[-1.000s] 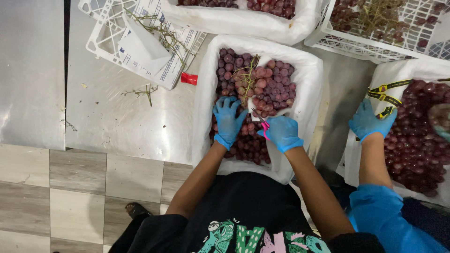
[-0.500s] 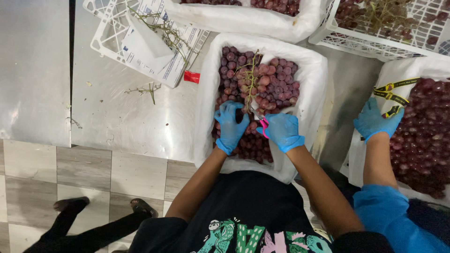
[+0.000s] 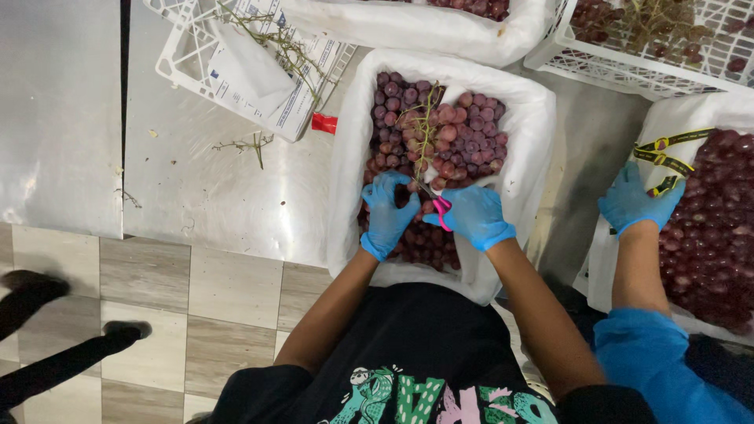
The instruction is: The person holds grape bunches over a foam packing tray and uses pink-handled scissors to trim stems and remove damaged grapes, placing trimmed bunches into the divided tray. Discarded stems are set on the stainless steel table as the tray fills with packed grapes.
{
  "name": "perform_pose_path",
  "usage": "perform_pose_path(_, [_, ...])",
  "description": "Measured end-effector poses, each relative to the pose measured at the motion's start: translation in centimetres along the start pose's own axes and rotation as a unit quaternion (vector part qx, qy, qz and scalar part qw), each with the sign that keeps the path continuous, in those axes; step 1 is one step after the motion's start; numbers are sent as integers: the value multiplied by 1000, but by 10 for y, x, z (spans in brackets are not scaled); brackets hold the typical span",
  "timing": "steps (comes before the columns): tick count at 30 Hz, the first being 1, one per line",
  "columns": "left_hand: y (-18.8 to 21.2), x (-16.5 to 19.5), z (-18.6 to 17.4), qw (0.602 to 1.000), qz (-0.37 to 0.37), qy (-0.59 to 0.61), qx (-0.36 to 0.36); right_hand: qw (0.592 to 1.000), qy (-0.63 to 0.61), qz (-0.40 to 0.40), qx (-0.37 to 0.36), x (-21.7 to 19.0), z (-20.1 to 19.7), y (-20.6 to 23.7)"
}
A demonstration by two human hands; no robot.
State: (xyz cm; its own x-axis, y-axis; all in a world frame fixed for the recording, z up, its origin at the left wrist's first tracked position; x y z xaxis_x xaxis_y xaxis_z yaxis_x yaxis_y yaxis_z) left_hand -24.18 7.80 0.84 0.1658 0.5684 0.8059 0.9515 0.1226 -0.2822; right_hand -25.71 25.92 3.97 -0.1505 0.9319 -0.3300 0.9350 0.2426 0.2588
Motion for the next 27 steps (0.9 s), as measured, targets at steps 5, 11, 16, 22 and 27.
perform_pose_path(5, [4,5,-1,1000,-6,6,-19,1000,-13,-4,12,-2,7,-3])
perform_pose_path(11, [5,23,-17,998,4,-30,-60,999,-23,31,-36,14,13,12])
perform_pose_path(16, [-17,19,-12,1000,-14,13,0,997,15,62,46,26,5,13])
perform_pose_path(22, [-35,2,22,999,-26,-18,10,997,37,22,57,22,3,-4])
perform_pose_path(27, [-20,-3,7,996,-74,37,26,998,25,-10,50,10,1,-7])
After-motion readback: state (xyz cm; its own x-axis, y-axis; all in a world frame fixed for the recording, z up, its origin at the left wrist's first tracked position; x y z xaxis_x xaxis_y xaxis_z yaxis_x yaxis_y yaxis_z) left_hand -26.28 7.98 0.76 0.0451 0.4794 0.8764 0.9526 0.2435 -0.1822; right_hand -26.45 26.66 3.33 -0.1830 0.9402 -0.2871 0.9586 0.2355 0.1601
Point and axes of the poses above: each hand's wrist, its own y-axis away from the middle knuckle, its own z-axis out of the palm, x = y × z, the point moved 5 cm from there along -y, towards the middle knuckle, and after that the axes turned 8 degrees about x, right-handed, at the moved point
